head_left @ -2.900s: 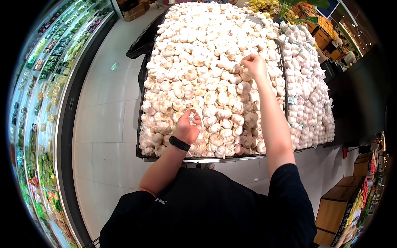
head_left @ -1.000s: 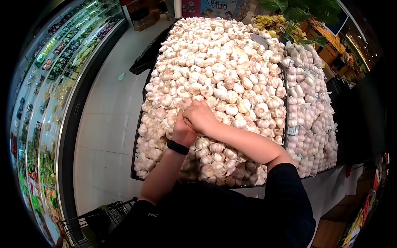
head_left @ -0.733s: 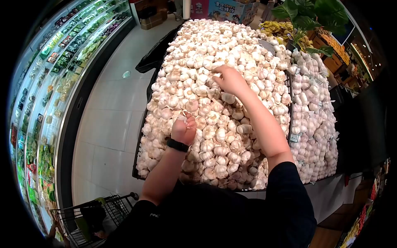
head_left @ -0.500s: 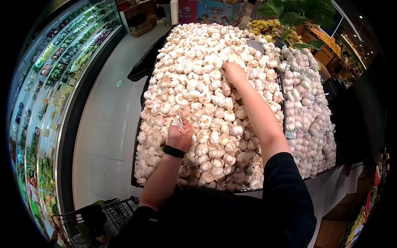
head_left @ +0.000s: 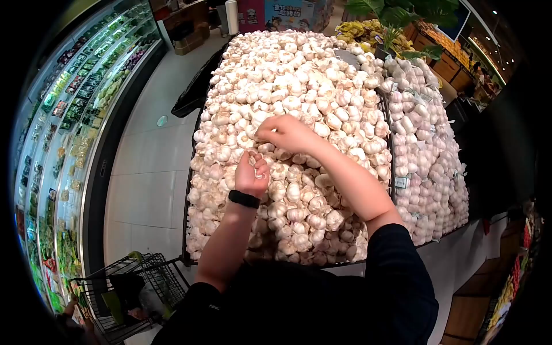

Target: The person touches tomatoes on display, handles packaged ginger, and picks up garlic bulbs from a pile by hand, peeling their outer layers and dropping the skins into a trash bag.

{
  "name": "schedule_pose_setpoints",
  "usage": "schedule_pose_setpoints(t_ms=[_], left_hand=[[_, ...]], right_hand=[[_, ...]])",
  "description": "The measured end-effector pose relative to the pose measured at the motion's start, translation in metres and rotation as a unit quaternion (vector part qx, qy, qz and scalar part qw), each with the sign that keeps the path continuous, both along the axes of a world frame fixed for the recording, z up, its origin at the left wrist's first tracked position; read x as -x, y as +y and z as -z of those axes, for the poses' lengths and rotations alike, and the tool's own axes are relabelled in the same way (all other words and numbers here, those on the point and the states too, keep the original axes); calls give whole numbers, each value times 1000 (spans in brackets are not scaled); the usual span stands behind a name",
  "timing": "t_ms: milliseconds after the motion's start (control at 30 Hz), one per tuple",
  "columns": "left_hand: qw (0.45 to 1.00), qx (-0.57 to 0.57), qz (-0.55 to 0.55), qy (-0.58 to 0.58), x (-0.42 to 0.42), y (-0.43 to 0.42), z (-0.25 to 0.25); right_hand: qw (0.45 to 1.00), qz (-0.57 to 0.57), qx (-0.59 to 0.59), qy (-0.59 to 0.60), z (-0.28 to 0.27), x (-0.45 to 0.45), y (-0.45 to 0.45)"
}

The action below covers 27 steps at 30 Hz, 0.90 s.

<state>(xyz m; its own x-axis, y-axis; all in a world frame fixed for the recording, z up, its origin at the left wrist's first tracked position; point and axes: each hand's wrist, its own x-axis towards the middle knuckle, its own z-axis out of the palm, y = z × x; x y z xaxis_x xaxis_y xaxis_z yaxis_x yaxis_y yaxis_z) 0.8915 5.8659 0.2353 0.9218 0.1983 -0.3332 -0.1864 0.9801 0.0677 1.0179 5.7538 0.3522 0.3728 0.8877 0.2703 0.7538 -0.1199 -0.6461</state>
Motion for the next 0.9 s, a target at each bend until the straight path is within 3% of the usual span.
schedule_pose_setpoints(t_ms=[33, 67, 100, 133, 167, 267, 333, 367, 633, 700, 833, 900], left_hand=[[1000, 0, -4, -1, 5, 0, -2], [1000, -1, -9, 20, 11, 0, -8], [999, -1, -14, 40, 17, -1, -15], [999, 18, -13, 48, 23, -1, -21], [999, 17, -17, 44, 26, -1, -20], [999, -13, -15, 44, 29, 0, -9], [999, -15, -12, 43, 27, -5, -8], [999, -16, -8, 46, 26, -7, -6], [995, -41, -3, 89, 24, -15, -17], [998, -43, -3, 41, 20, -12, -14], [994, -73, 12, 81, 7, -20, -33], [988, -129, 46, 77, -1, -26, -35]], right_hand=[[996, 84, -38, 9, -13, -25, -10], [976, 216, 5, -11, -27, -57, -21], [931, 298, -19, -208, -22, -103, -41], [883, 369, 5, -291, -22, -133, -66], [834, 461, 120, -278, -24, -158, -82], [826, 456, 214, -252, 1, -221, -125], [897, 335, 180, -226, 9, -246, -136], [896, 337, 181, -226, 8, -243, -137], [866, 453, -35, -209, -7, -199, -118], [901, 392, -146, -118, -22, -162, -104], [974, 219, -55, 21, -28, -59, -56], [982, 74, -47, -168, -13, -5, -39]])
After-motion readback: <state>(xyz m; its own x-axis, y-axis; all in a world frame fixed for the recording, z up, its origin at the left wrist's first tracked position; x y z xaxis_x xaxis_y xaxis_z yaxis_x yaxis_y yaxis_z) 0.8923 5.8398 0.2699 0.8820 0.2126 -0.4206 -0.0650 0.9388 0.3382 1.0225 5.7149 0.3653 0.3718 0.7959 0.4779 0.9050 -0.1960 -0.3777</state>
